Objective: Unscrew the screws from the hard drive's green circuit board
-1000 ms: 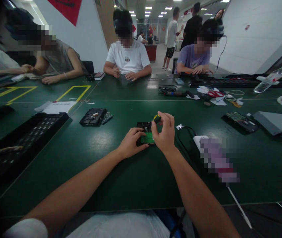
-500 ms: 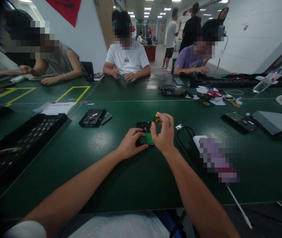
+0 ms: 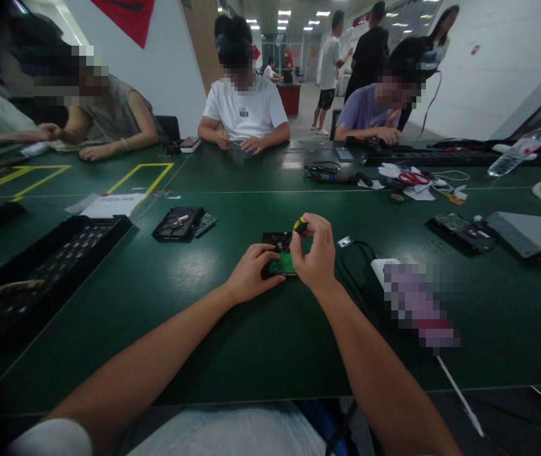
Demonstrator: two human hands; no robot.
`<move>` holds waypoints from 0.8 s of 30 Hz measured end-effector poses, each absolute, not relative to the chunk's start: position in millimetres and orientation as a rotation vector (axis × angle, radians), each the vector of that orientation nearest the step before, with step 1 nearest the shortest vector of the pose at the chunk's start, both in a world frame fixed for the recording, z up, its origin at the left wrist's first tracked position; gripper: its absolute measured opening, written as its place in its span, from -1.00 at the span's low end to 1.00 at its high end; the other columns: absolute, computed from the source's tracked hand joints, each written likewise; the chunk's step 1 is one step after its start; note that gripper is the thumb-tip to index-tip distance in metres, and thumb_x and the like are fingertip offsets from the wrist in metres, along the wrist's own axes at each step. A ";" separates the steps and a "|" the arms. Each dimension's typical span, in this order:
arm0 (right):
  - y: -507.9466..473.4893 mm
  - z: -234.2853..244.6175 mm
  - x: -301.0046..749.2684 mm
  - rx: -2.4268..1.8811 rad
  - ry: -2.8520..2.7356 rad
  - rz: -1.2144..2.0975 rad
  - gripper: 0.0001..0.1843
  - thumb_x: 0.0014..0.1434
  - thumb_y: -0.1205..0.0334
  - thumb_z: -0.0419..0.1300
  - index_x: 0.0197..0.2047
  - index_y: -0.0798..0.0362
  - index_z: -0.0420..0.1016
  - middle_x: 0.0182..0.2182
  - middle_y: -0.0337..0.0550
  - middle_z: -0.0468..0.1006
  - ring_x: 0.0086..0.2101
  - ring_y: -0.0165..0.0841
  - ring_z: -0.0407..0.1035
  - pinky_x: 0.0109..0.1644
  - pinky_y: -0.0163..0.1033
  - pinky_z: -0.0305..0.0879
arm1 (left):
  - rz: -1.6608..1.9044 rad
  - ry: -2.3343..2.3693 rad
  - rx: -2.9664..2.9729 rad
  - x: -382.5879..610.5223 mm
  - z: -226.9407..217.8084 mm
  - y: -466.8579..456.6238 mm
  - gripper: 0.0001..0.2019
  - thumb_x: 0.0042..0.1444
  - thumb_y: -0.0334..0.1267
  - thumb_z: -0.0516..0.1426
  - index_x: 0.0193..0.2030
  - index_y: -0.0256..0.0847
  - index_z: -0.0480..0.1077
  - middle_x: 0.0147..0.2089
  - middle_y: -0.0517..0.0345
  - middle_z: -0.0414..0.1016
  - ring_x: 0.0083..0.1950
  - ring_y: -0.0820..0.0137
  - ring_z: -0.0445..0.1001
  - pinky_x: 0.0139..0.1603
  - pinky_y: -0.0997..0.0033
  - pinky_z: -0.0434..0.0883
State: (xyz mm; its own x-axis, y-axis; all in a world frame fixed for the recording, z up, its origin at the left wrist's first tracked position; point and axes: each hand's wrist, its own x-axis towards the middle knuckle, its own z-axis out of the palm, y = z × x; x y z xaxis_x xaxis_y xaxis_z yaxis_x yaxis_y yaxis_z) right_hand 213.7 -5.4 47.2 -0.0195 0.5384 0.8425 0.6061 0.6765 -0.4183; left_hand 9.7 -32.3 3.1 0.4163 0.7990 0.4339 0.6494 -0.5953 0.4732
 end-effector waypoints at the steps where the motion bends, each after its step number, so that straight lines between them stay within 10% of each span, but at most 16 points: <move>1: -4.7 46.1 213.7 -0.939 -1.669 -0.043 -0.51 0.33 0.24 0.20 0.29 -0.04 0.23 0.15 0.08 0.43 -0.10 -0.22 0.52 -0.14 -0.05 0.62 | 0.939 1.276 2.441 9.7 2.7 -32.1 -0.52 0.12 -0.04 0.38 0.13 -0.13 0.43 0.25 -0.10 0.39 0.32 0.02 0.34 0.31 -0.12 0.41; 18: -5.7 47.7 213.7 -1.010 -1.670 -0.068 -0.46 0.30 0.13 0.29 0.28 -0.04 0.28 0.08 0.05 0.45 -0.24 -0.26 0.47 -0.25 -0.07 0.59 | 0.928 1.287 2.430 9.6 5.0 -33.5 -0.54 0.14 -0.03 0.37 0.12 -0.10 0.44 0.27 -0.07 0.38 0.33 0.01 0.33 0.33 -0.14 0.40; 24: -6.3 51.0 214.6 -0.959 -1.720 -0.066 -0.48 0.37 0.23 0.15 0.36 -0.05 0.25 0.16 0.09 0.43 -0.02 -0.16 0.49 -0.09 -0.01 0.63 | 0.931 1.297 2.439 10.2 4.2 -33.3 -0.53 0.15 -0.02 0.36 0.13 -0.11 0.43 0.27 -0.08 0.38 0.32 0.02 0.34 0.32 -0.12 0.41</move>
